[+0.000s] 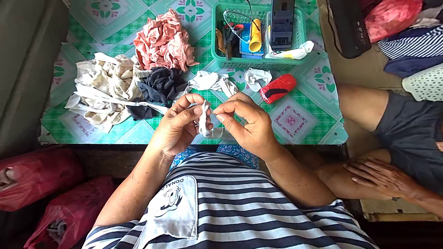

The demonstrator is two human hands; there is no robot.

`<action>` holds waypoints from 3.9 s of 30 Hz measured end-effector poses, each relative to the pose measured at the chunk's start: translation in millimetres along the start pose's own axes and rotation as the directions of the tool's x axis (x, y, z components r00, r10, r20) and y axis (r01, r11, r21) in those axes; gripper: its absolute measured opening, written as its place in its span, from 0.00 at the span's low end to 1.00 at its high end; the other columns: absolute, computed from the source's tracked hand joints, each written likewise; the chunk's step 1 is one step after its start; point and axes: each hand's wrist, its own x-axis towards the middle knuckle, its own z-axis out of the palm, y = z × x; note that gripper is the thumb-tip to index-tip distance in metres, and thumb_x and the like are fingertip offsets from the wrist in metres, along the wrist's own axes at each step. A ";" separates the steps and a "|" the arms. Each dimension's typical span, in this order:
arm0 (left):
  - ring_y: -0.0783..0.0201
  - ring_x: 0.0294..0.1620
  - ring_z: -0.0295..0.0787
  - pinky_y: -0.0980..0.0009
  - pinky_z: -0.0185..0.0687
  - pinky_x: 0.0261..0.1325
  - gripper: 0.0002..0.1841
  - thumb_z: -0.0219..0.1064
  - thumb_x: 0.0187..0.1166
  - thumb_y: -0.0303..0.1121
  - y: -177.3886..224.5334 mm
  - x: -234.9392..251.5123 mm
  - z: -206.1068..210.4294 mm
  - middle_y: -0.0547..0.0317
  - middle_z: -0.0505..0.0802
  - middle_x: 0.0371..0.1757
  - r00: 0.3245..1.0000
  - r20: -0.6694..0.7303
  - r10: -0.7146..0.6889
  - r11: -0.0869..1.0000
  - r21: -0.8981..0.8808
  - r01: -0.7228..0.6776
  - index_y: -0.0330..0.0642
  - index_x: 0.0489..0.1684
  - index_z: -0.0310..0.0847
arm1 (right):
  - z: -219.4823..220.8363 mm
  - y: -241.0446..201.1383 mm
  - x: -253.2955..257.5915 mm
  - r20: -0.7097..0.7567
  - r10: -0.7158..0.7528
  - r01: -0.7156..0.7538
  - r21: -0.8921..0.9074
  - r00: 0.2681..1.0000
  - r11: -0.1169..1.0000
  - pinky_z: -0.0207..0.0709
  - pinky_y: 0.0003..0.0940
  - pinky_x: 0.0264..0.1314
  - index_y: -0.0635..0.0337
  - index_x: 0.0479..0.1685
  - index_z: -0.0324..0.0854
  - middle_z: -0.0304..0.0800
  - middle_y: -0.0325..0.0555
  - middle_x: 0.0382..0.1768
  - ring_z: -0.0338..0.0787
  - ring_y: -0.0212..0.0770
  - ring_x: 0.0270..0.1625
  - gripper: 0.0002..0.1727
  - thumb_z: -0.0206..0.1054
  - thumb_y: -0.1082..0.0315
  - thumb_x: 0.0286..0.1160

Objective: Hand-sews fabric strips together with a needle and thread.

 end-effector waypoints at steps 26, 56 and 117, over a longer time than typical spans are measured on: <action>0.66 0.40 0.93 0.71 0.91 0.48 0.07 0.68 0.81 0.30 -1.3 -0.5 0.9 0.57 0.93 0.43 1.000 0.022 0.011 1.000 0.025 -0.012 0.49 0.52 0.86 | -2.5 0.9 0.5 0.021 0.025 -0.028 0.131 0.999 0.991 0.83 0.17 0.51 0.72 0.44 0.87 0.85 0.46 0.41 0.85 0.28 0.46 0.06 0.66 0.80 0.75; 0.65 0.43 0.94 0.71 0.92 0.51 0.08 0.69 0.81 0.30 -3.6 2.8 1.9 0.55 0.93 0.45 0.998 0.025 0.055 0.998 0.026 -0.056 0.47 0.54 0.85 | -6.3 0.7 2.0 0.005 0.026 -0.026 0.128 1.000 0.991 0.83 0.17 0.48 0.73 0.44 0.87 0.86 0.47 0.40 0.85 0.28 0.44 0.08 0.64 0.80 0.73; 0.68 0.44 0.94 0.72 0.91 0.51 0.08 0.69 0.80 0.27 -3.5 4.0 2.7 0.60 0.95 0.44 0.977 0.082 0.197 0.943 0.258 -0.211 0.47 0.51 0.87 | -8.1 0.8 -2.8 -0.007 0.071 -0.069 0.136 0.997 0.988 0.83 0.17 0.49 0.71 0.43 0.87 0.85 0.45 0.41 0.85 0.27 0.44 0.06 0.65 0.79 0.75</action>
